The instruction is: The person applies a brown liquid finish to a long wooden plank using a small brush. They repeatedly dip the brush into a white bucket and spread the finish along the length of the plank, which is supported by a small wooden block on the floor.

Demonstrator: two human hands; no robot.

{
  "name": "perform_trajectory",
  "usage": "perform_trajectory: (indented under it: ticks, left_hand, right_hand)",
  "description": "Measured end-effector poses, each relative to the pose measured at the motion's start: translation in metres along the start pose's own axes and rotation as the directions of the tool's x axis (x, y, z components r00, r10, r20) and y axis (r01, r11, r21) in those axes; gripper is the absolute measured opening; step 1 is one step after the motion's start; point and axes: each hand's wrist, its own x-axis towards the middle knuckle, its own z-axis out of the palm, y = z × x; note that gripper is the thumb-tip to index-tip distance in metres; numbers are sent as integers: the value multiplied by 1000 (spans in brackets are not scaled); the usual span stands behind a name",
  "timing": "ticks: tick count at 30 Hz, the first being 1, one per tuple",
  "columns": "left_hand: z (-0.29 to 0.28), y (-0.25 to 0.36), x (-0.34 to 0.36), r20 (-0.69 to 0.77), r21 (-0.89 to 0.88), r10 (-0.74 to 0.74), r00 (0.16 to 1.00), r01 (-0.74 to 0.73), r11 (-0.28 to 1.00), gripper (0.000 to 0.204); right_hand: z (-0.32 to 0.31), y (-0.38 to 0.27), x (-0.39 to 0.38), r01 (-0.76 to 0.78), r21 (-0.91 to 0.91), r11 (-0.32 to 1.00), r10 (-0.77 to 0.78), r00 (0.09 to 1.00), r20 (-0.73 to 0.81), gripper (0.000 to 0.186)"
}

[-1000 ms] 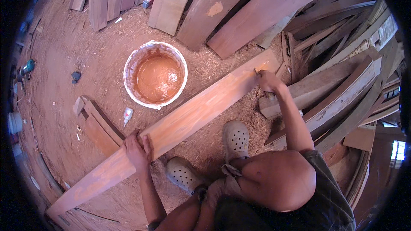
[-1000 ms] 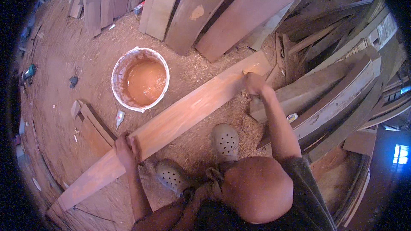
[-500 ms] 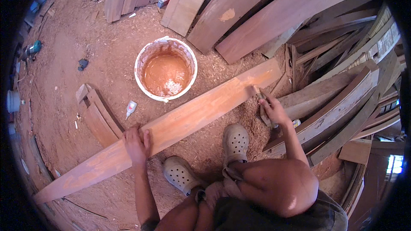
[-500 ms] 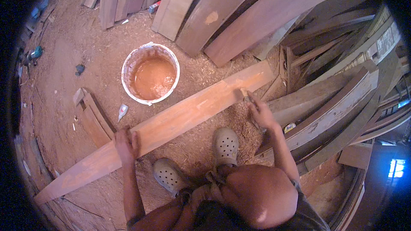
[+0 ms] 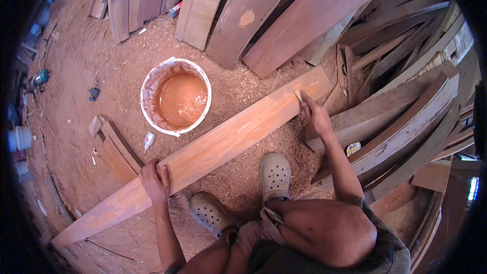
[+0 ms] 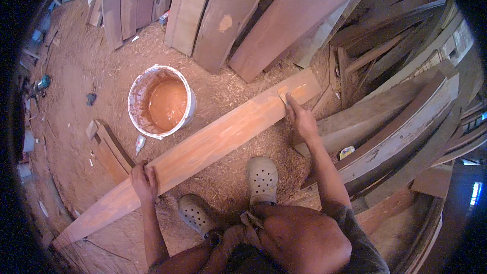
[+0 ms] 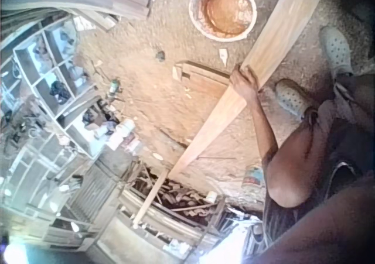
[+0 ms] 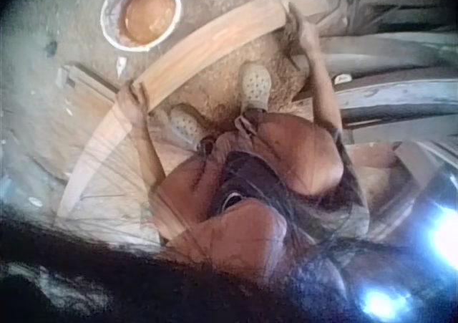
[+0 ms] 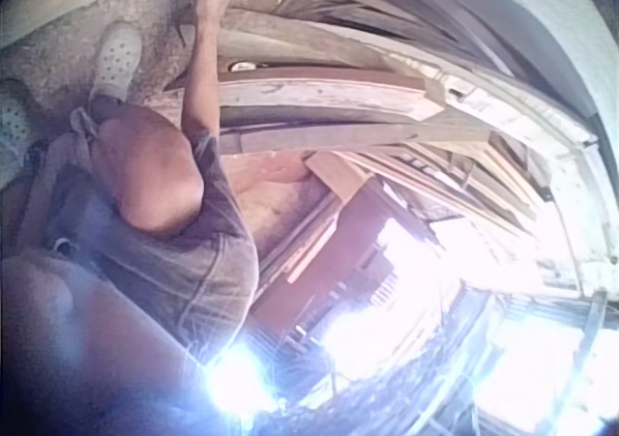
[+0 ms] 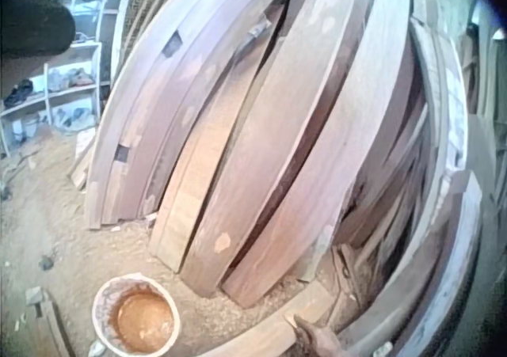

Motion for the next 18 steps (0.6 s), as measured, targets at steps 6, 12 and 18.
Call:
perform_trajectory:
  ticks: [6,12,18]
  left_hand:
    - [2,1,-1,7,15,-34,999,34,999,31]
    - [4,-4,-5,14,8,-88,996,88,996,29]
    - [5,0,-1,-12,-20,-18,1000,18,1000,32]
  right_hand:
    - [-36,-11,19,-50,9,999,49,997,57,39]
    - [-25,3,13,-20,37,999,18,999,46,40]
    - [-32,18,32,-18,83,996,23,998,-59,40]
